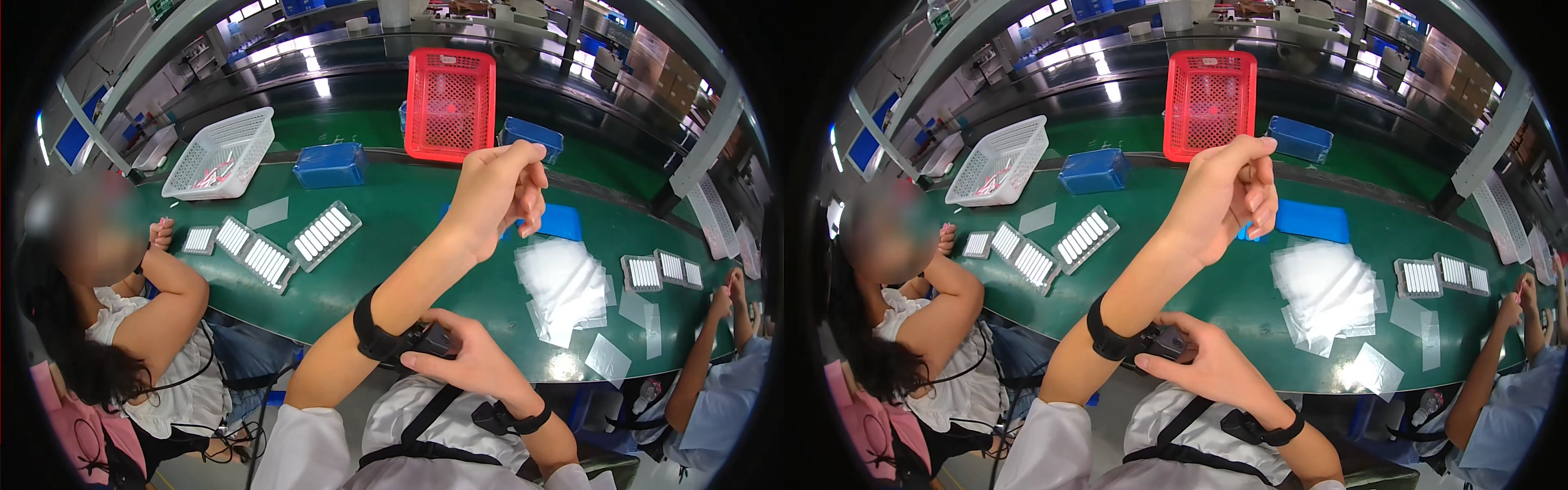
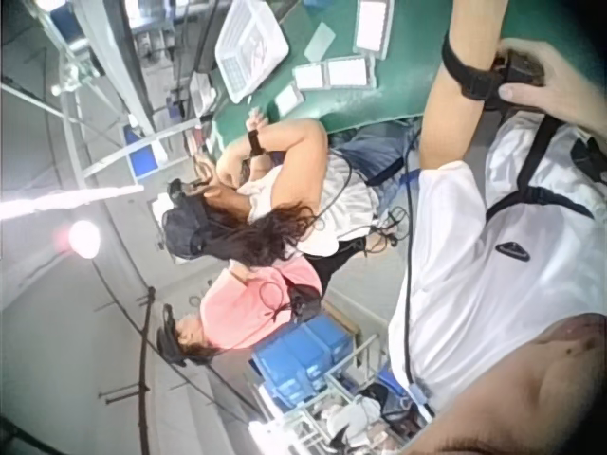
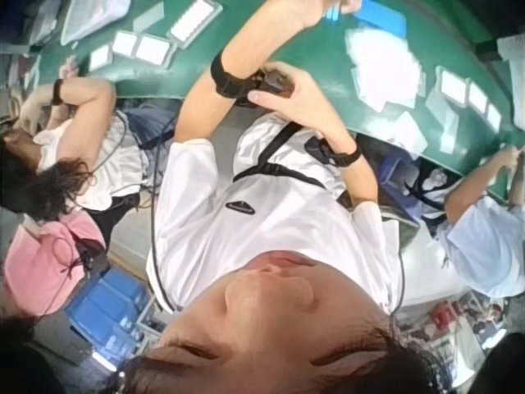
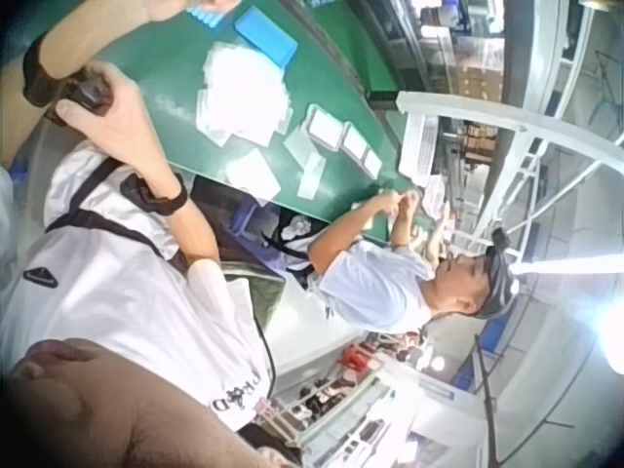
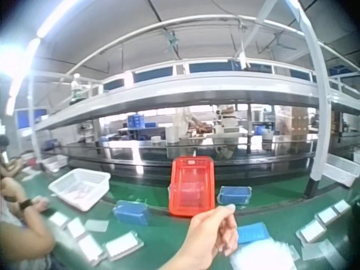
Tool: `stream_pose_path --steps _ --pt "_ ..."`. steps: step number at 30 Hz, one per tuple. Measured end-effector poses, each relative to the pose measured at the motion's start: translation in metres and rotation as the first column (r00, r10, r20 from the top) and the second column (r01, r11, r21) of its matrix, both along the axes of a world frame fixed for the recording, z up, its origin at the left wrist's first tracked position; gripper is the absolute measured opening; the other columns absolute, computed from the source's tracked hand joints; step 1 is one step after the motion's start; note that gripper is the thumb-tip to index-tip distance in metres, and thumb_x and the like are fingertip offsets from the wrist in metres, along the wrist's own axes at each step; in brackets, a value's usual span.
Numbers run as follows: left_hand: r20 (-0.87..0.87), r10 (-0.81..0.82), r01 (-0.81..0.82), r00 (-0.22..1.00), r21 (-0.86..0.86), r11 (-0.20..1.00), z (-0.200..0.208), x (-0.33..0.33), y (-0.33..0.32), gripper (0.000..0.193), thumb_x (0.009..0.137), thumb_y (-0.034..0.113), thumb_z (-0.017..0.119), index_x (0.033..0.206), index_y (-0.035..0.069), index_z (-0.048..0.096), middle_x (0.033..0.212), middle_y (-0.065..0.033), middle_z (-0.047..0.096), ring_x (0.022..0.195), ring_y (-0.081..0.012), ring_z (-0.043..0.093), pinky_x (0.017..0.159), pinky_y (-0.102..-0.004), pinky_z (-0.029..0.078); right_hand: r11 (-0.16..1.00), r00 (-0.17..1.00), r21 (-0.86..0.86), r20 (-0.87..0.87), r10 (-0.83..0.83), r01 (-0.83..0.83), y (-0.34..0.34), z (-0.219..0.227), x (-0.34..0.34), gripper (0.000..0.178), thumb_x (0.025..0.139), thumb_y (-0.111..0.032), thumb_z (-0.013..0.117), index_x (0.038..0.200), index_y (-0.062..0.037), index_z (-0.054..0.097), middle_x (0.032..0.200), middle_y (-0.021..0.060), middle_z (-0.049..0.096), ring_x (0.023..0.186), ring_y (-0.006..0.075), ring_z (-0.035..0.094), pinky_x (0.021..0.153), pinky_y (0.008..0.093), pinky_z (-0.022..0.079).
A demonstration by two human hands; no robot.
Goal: The recorder is assembling small plastic components, specifically inserting small blue objects into a clear plastic tray and covering them with a blue film.
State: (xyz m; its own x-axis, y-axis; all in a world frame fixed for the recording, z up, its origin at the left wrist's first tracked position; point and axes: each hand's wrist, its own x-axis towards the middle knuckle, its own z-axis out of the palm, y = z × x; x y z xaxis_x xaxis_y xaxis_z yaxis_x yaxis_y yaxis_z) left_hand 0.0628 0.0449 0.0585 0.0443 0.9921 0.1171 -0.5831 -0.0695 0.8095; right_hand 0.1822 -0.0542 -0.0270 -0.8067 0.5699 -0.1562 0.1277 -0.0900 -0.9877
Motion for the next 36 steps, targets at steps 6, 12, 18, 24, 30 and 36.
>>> stream_pose_path --steps 6,12,18,24,30,36 --pt "0.313 -0.138 0.141 0.94 0.013 0.99 0.014 0.014 -0.019 0.041 0.103 0.027 0.058 0.065 0.014 0.05 0.051 0.0022 0.04 0.046 -0.0146 0.045 0.041 -0.0329 0.033 0.986 0.909 0.1 -0.408 -0.084 0.136 -0.018 -0.001 -0.005 0.056 0.089 -0.008 0.078 0.139 0.0036 0.057 0.112 0.0092 0.073 0.101 0.0113 0.066 0.09 0.0296 0.053" --pt "0.563 -0.094 0.084 0.821 0.044 0.995 0.012 0.007 -0.025 0.041 0.105 0.024 0.052 0.065 0.014 0.05 0.051 0.0026 0.038 0.045 -0.0133 0.04 0.04 -0.0305 0.032 0.968 0.993 0.222 -0.014 0.121 -0.115 -0.01 0.018 0.002 0.048 0.082 -0.019 0.085 0.121 0.0029 0.068 0.089 0.0127 0.075 0.082 0.0192 0.07 0.084 0.0339 0.055" --pt "-0.103 0.131 -0.09 0.986 0.33 0.94 0.013 0.009 -0.036 0.033 0.102 0.016 0.059 0.07 0.007 0.06 0.056 -0.0006 0.053 0.049 -0.0169 0.054 0.044 -0.0301 0.039 0.944 0.975 0.265 -0.045 0.216 -0.197 0.005 0.019 0.004 0.057 0.082 -0.026 0.088 0.126 0.0025 0.067 0.111 0.014 0.076 0.098 0.0268 0.073 0.09 0.0377 0.056" --pt "-0.593 0.614 0.052 0.521 0.74 0.671 0.021 -0.008 -0.1 0.008 0.081 0.002 0.078 0.087 -0.002 0.075 0.073 -0.009 0.069 0.062 -0.0176 0.064 0.057 -0.0278 0.051 0.897 0.968 0.425 -0.147 0.202 -0.123 0.034 0.063 0.062 0.034 0.089 -0.026 0.084 0.106 0.0019 0.075 0.1 0.0157 0.077 0.093 0.0304 0.074 0.081 0.0371 0.058" --pt "-0.361 0.129 -0.047 0.924 0.227 0.973 -0.094 0.065 -0.169 0.074 0.083 0.024 0.086 0.139 -0.004 0.048 0.122 -0.0199 0.062 0.108 -0.0331 0.064 0.093 -0.0427 0.054 0.933 0.537 0.047 -0.827 -0.164 0.358 0.026 0.064 0.073 0.031 0.101 -0.018 0.064 0.074 -0.0034 0.061 0.065 0.0083 0.063 0.054 0.02 0.059 0.052 0.0294 0.048" --pt "-0.59 -0.463 0.473 0.662 -0.15 0.868 -0.086 0.057 -0.162 0.083 0.087 0.038 0.082 0.148 -0.008 0.05 0.126 -0.0309 0.067 0.124 -0.0442 0.06 0.104 -0.0439 0.051 0.622 0.342 -0.048 -0.802 -0.491 0.781 0.028 0.064 0.053 0.04 0.109 -0.024 0.046 0.072 -0.0122 0.041 0.055 -0.0011 0.034 0.046 0.0088 0.026 0.046 0.0257 0.023"
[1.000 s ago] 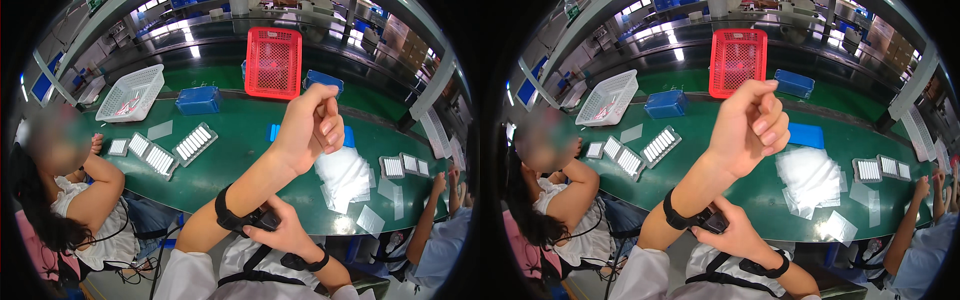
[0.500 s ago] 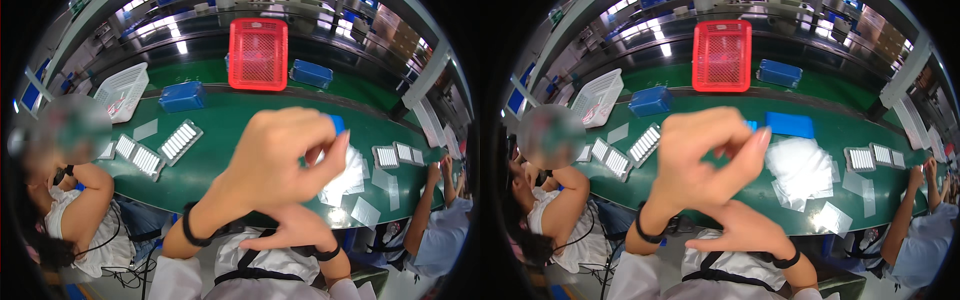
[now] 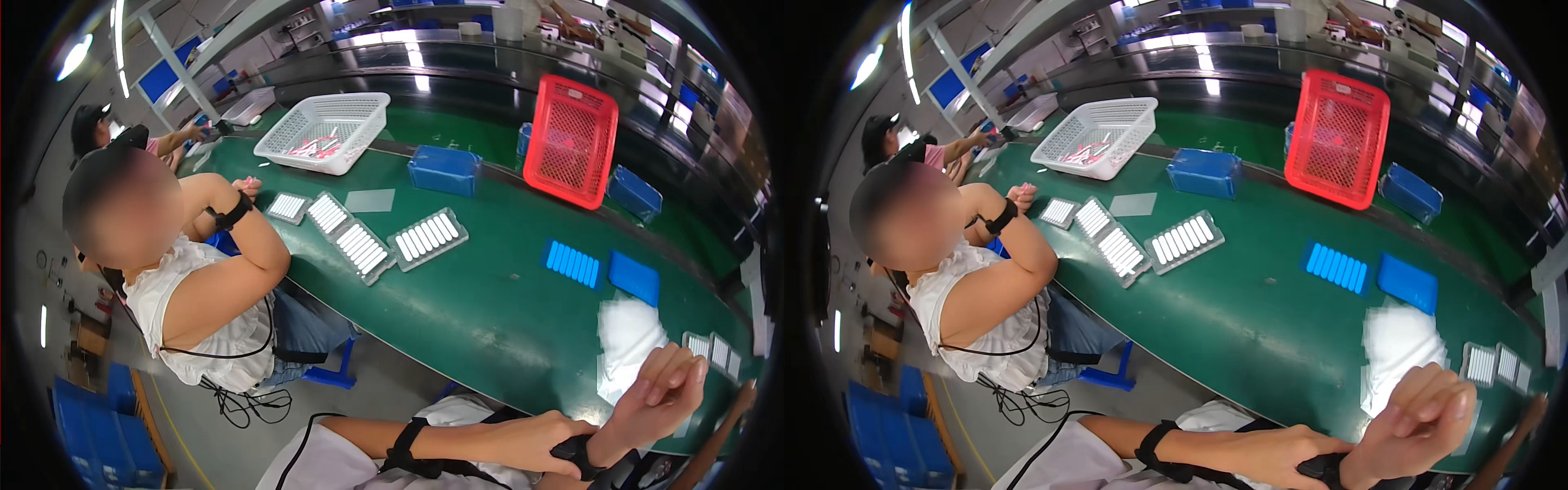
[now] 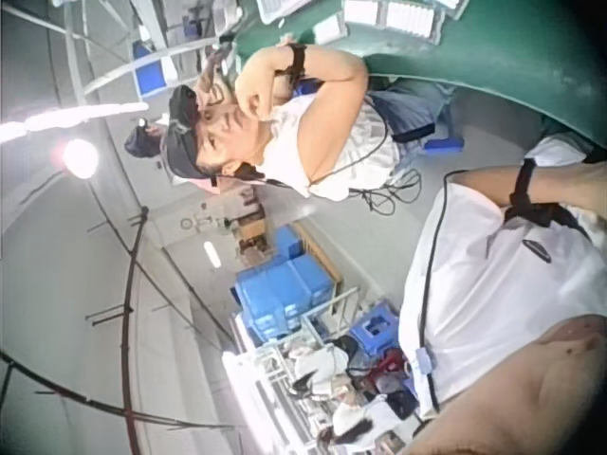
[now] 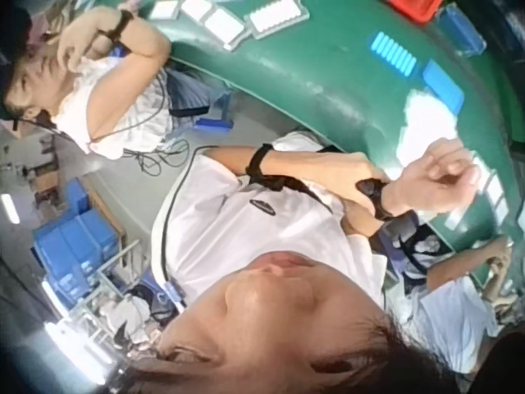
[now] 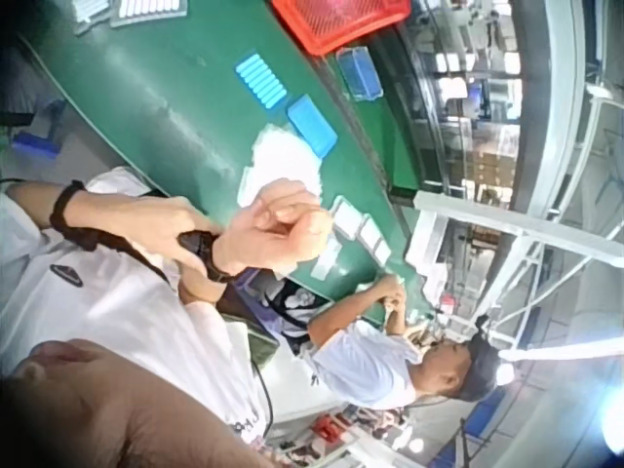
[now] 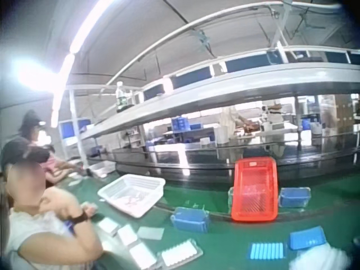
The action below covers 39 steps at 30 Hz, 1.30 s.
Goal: The recorder is assembling small plastic components, specifically inserting small blue objects into a clear plastic tray and covering them with a blue film.
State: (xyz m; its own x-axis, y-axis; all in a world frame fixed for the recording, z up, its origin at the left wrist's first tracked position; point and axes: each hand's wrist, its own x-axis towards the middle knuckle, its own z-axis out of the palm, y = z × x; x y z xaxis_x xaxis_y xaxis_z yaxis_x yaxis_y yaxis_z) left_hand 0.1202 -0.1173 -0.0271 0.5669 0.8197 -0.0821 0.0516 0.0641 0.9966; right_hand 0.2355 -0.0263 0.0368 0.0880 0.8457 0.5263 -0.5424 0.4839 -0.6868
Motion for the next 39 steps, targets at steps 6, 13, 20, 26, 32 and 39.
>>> stream_pose_path --steps 6,13,20,26,32,39 --pt "-0.076 -0.083 0.092 0.994 0.124 0.988 -0.019 -0.004 0.009 0.069 0.092 0.034 0.079 0.143 -0.005 0.055 0.11 -0.0283 0.072 0.096 -0.0379 0.072 0.084 -0.0432 0.057 0.893 0.844 0.195 -0.295 0.448 -0.406 0.008 0.015 0.018 0.038 0.113 -0.018 0.042 0.075 -0.0113 0.045 0.057 -0.0004 0.036 0.042 0.0089 0.032 0.044 0.0234 0.029" --pt "-0.113 -0.035 0.085 0.993 0.478 0.874 -0.052 0.009 0.004 0.083 0.096 0.034 0.073 0.157 -0.008 0.036 0.093 -0.0267 0.065 0.083 -0.0433 0.066 0.075 -0.0472 0.055 0.721 0.533 0.129 -0.588 0.608 -0.681 0.03 0.015 0.052 0.042 0.114 -0.021 0.041 0.074 -0.0099 0.043 0.063 0.0036 0.041 0.046 0.0135 0.04 0.042 0.028 0.038" --pt "-0.257 -0.133 0.236 0.957 0.426 0.873 -0.041 0.005 0.003 0.077 0.1 0.034 0.066 0.159 -0.005 0.035 0.085 -0.0223 0.06 0.077 -0.0399 0.064 0.073 -0.0469 0.054 0.678 0.336 0.159 -0.774 0.537 -0.718 0.039 0.011 0.059 0.04 0.116 -0.026 0.043 0.08 -0.009 0.048 0.064 0.0019 0.039 0.049 0.0112 0.035 0.047 0.0275 0.032" --pt "-0.23 -0.299 0.348 0.926 0.212 0.913 -0.007 -0.011 0.023 0.07 0.097 0.029 0.068 0.154 -0.002 0.043 0.095 -0.028 0.067 0.085 -0.0453 0.068 0.078 -0.0497 0.056 0.594 0.098 0.344 -0.804 0.587 -0.727 0.009 0.019 0.051 0.038 0.115 -0.023 0.041 0.08 -0.0091 0.045 0.066 0.0008 0.038 0.052 0.0117 0.034 0.046 0.0279 0.03" --pt "-0.184 -0.425 0.444 0.886 0.08 0.892 0.017 -0.009 0.023 0.073 0.09 0.032 0.078 0.15 -0.001 0.053 0.105 -0.0285 0.073 0.083 -0.0421 0.072 0.077 -0.0461 0.056 0.599 0.306 0.388 -0.595 0.744 -0.701 -0.006 0.041 0.059 0.028 0.101 -0.013 0.065 0.074 -0.0051 0.062 0.063 0.0037 0.058 0.046 0.0119 0.052 0.044 0.0278 0.044" --pt "-0.152 -0.231 0.261 0.961 0.22 0.94 0.007 0.003 0.012 0.039 0.094 0.03 0.072 0.106 -0.006 0.064 0.098 -0.0251 0.071 0.088 -0.0472 0.069 0.078 -0.0508 0.055 0.6 0.501 0.677 0.376 -0.78 0.427 0.006 -0.004 0.009 0.012 0.072 0.0 0.075 0.082 -0.0033 0.069 0.054 0.0003 0.047 0.045 0.017 0.043 0.045 0.0314 0.034"
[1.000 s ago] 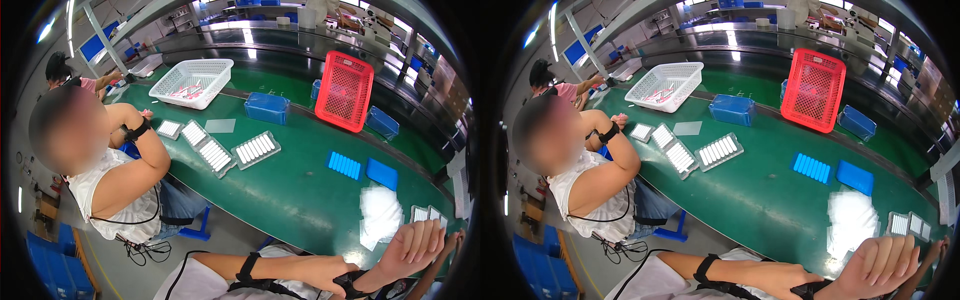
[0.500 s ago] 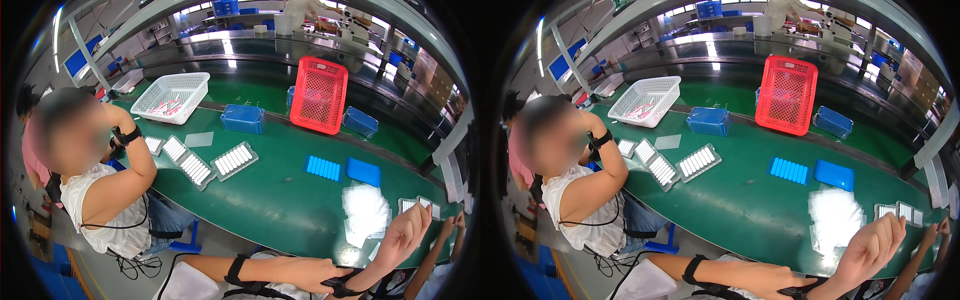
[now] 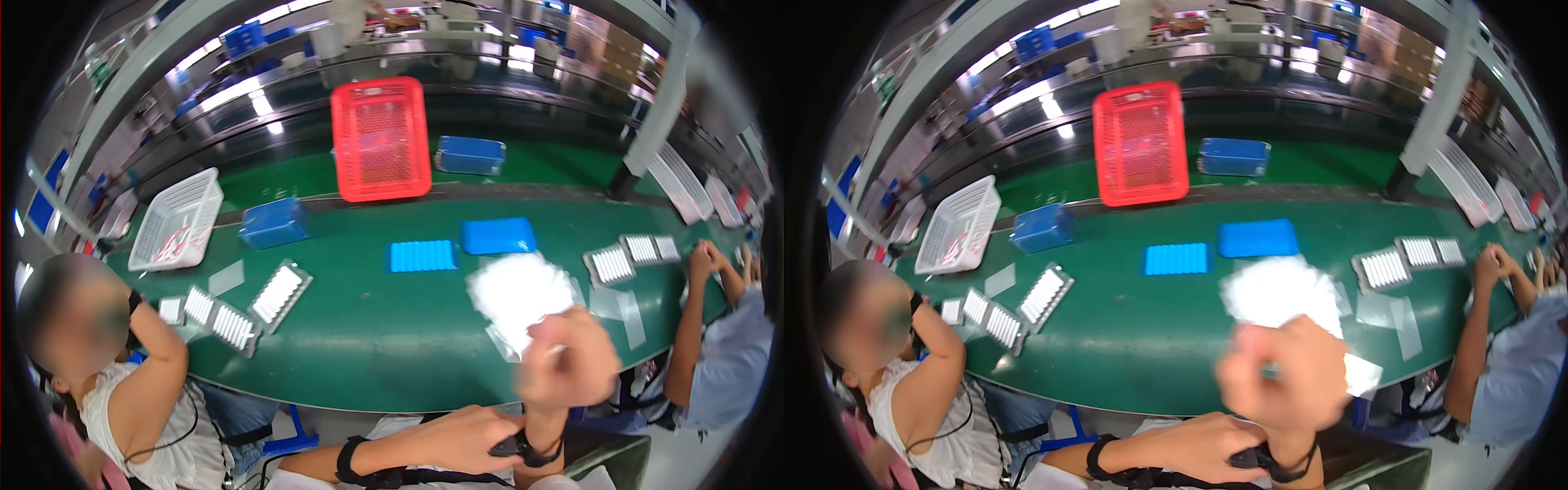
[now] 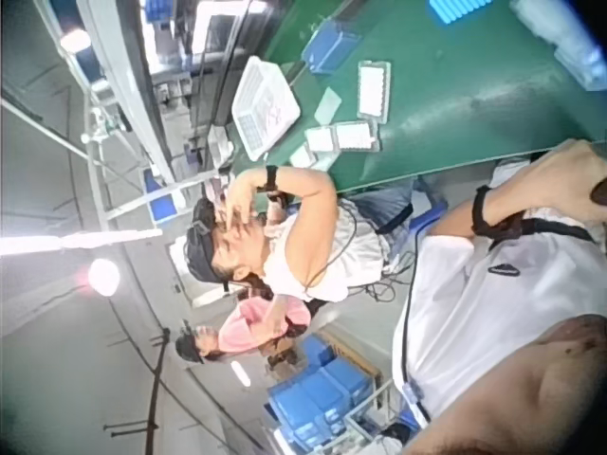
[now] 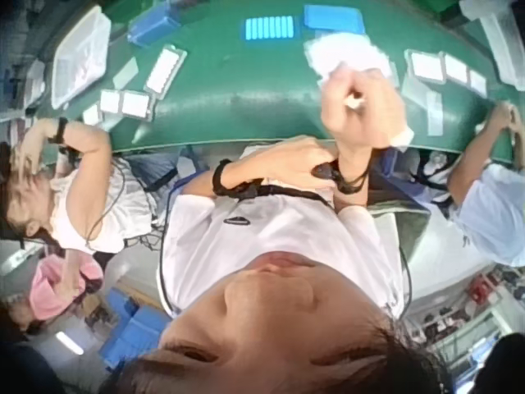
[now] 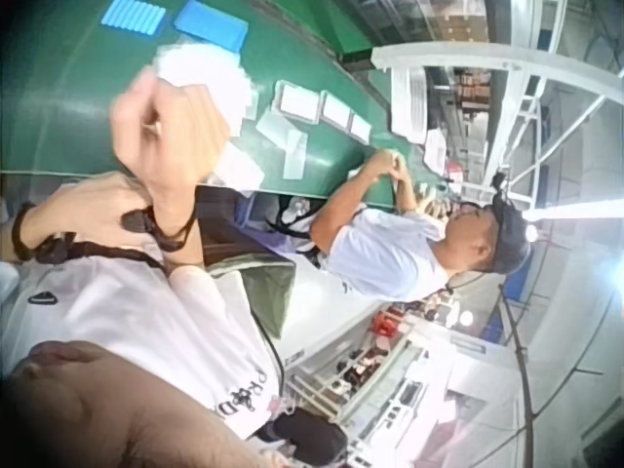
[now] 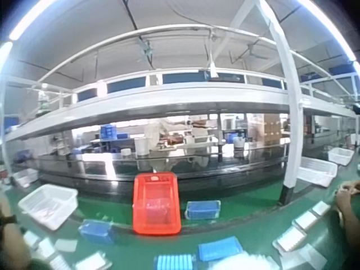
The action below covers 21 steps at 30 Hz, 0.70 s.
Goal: The recorder is assembling small plastic components, specifically inserting small blue objects into a clear plastic tray and covering them with a blue film.
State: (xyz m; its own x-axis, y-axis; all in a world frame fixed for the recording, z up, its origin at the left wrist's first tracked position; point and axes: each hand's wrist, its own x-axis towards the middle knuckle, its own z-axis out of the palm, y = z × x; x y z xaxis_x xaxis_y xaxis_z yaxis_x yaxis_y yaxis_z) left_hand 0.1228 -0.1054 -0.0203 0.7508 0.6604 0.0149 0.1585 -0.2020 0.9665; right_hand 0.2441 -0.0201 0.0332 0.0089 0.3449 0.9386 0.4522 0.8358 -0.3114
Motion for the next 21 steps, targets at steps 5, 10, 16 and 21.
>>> stream_pose_path --steps 5,10,16,21 --pt "-0.076 -0.007 0.016 0.997 0.11 0.994 -0.035 0.005 -0.001 0.053 0.098 0.044 0.073 0.125 -0.002 0.069 0.113 -0.0166 0.075 0.101 -0.0289 0.07 0.091 -0.0394 0.054 0.988 0.885 0.055 0.453 0.106 -0.147 -0.001 -0.009 -0.016 0.036 0.081 -0.006 0.079 0.066 -0.0122 0.047 0.064 -0.0011 0.044 0.054 0.0152 0.046 0.048 0.0292 0.035" --pt "-0.127 0.039 -0.016 0.991 0.175 0.984 -0.042 -0.004 0.002 0.05 0.101 0.04 0.068 0.127 -0.002 0.065 0.111 -0.0135 0.073 0.104 -0.0221 0.067 0.089 -0.0339 0.053 0.809 0.817 -0.137 -0.178 0.548 -0.572 -0.027 0.007 -0.037 0.016 0.078 0.004 0.078 0.072 -0.002 0.065 0.062 0.0022 0.052 0.046 0.0162 0.047 0.042 0.0294 0.033" --pt "0.158 0.174 -0.151 0.972 -0.148 0.977 -0.015 0.002 0.01 0.047 0.098 0.032 0.072 0.126 -0.005 0.06 0.101 -0.0154 0.072 0.088 -0.0237 0.071 0.076 -0.0366 0.056 0.24 0.337 -0.241 -0.75 0.569 -0.94 -0.031 0.028 -0.014 0.026 0.093 0.0 0.074 0.072 -0.0029 0.059 0.062 0.0012 0.058 0.051 0.0065 0.052 0.044 0.0287 0.033" --pt "-0.276 0.013 -0.004 0.961 0.032 0.999 -0.025 -0.012 0.005 0.043 0.101 0.036 0.071 0.131 0.006 0.064 0.099 -0.0094 0.07 0.094 -0.0212 0.063 0.082 -0.0334 0.053 0.107 0.101 -0.071 -0.943 0.318 -0.992 -0.017 0.035 0.016 0.016 0.093 0.011 0.065 0.08 0.0022 0.06 0.063 0.0049 0.063 0.05 0.0137 0.053 0.047 0.0282 0.036"
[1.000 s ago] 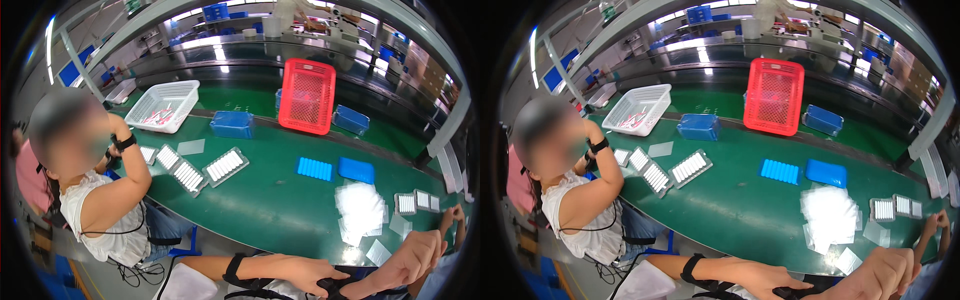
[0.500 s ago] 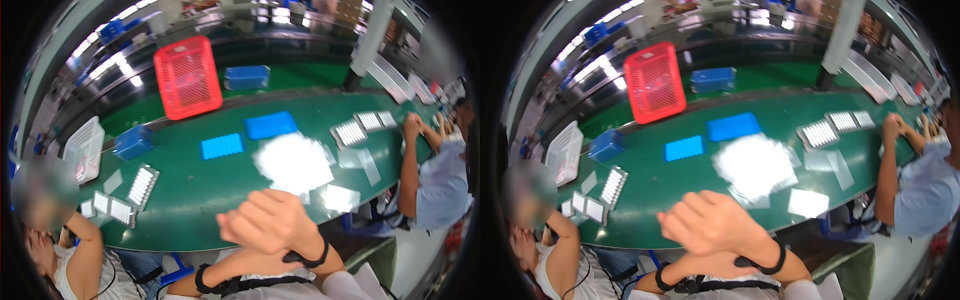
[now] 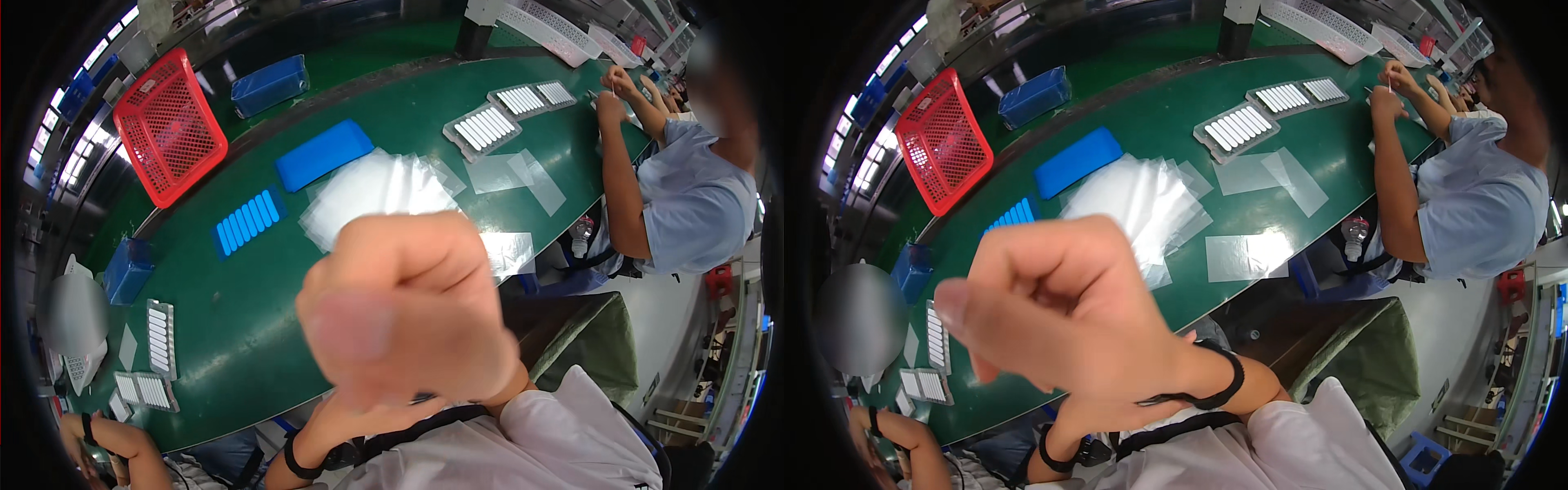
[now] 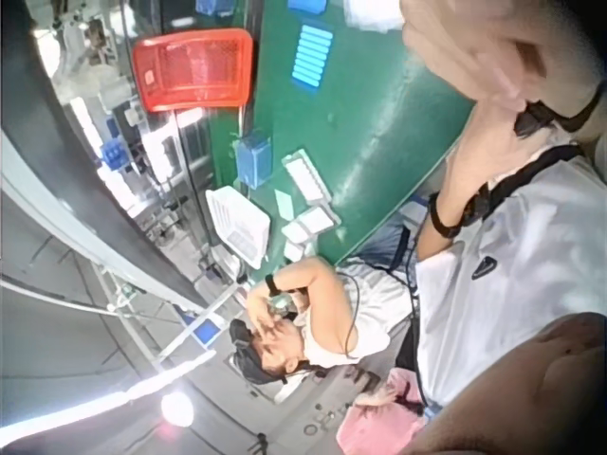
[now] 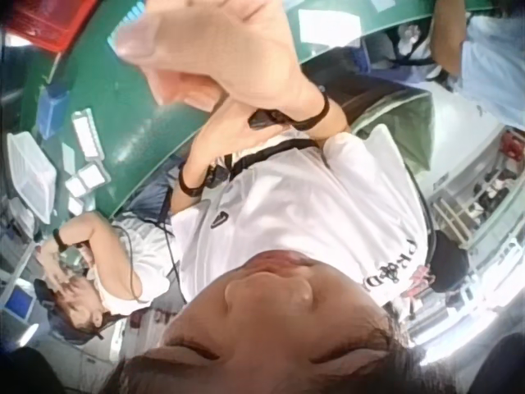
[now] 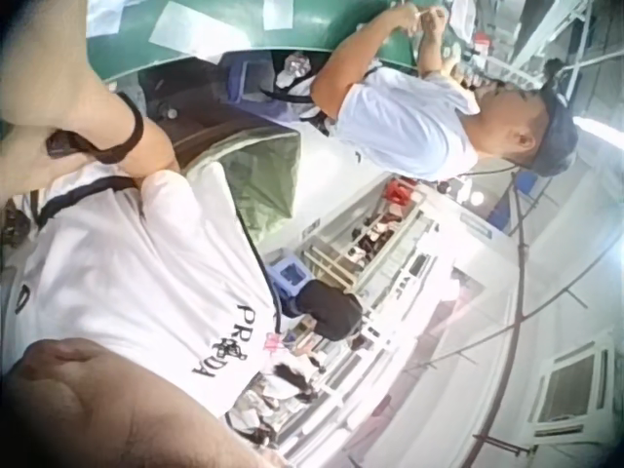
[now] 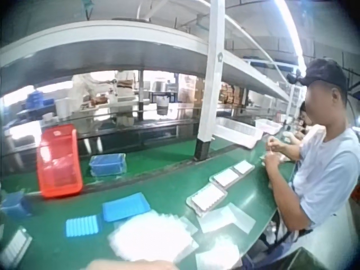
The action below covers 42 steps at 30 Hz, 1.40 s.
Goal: The recorder is assembling small plastic components, specifically inserting small blue objects into a clear plastic tray and covering them with a blue film.
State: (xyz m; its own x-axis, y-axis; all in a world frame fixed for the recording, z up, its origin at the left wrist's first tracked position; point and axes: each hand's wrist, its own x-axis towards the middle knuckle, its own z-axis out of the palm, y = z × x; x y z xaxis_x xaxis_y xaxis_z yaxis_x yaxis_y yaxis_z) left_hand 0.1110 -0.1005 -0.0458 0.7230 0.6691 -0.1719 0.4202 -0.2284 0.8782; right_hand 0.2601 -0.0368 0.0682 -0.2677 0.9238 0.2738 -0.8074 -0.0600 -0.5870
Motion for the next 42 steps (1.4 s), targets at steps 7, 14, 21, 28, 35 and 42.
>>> stream_pose_path --steps 7,14,21,28,35,42 --pt "0.253 0.115 -0.086 0.96 -0.123 0.989 0.018 0.035 0.007 0.068 0.089 0.03 0.084 0.145 0.001 0.057 0.094 -0.0195 0.073 0.073 -0.0319 0.069 0.069 -0.0373 0.055 0.209 0.285 0.679 -0.001 -0.958 0.704 0.033 -0.022 0.015 0.018 0.098 -0.003 0.054 0.08 -0.0012 0.059 0.062 0.0053 0.061 0.052 0.0161 0.05 0.047 0.0318 0.038" --pt "0.362 -0.195 0.211 0.912 -0.005 0.977 -0.015 0.03 0.007 0.081 0.096 0.039 0.075 0.159 0.011 0.032 0.15 -0.027 0.056 0.131 -0.035 0.064 0.102 -0.0474 0.054 0.068 0.215 0.965 0.012 -0.977 0.255 0.021 -0.014 0.021 0.027 0.089 -0.019 0.075 0.071 -0.0022 0.064 0.055 0.0018 0.056 0.042 0.0136 0.046 0.039 0.0274 0.035" --pt "0.322 0.368 -0.378 0.872 -0.034 0.925 0.085 -0.091 0.028 0.022 0.089 0.003 0.076 0.109 -0.007 0.078 0.101 -0.0203 0.079 0.09 -0.0269 0.077 0.082 -0.0321 0.061 0.344 0.188 0.937 0.35 -0.918 -0.067 0.013 -0.026 0.089 0.018 0.072 -0.007 0.079 0.067 -0.0036 0.063 0.057 0.0033 0.054 0.045 0.0207 0.052 0.045 0.03 0.043" --pt "0.446 0.804 -0.791 0.393 -0.282 0.543 0.053 -0.136 0.082 0.019 0.104 0.013 0.062 0.103 -0.005 0.068 0.07 -0.008 0.064 0.06 -0.0154 0.063 0.054 -0.0286 0.051 0.684 0.394 0.726 0.61 -0.687 0.068 0.067 -0.05 0.097 0.027 0.091 -0.007 0.071 0.067 -0.0034 0.059 0.054 0.0037 0.056 0.046 0.0137 0.052 0.043 0.0277 0.037" --pt "0.498 0.674 -0.757 0.546 -0.051 0.651 0.032 -0.11 0.127 0.014 0.104 0.008 0.064 0.105 -0.005 0.069 0.068 -0.0056 0.062 0.058 -0.0123 0.061 0.054 -0.0266 0.048 0.874 0.687 0.404 0.556 -0.468 0.269 0.146 -0.029 0.087 0.04 0.106 -0.018 0.06 0.068 -0.0074 0.052 0.052 0.0008 0.048 0.042 0.0089 0.04 0.04 0.0287 0.027" --pt "0.361 0.435 -0.559 0.825 0.636 0.532 -0.007 -0.111 0.136 0.013 0.087 -0.006 0.076 0.098 0.001 0.076 0.059 -0.0006 0.058 0.051 -0.0069 0.056 0.051 -0.0236 0.043 0.747 0.483 0.578 0.578 -0.658 0.328 0.158 -0.09 0.051 0.029 0.097 -0.007 0.07 0.07 -0.0047 0.06 0.055 -0.0005 0.05 0.047 0.0064 0.041 0.044 0.0261 0.031"
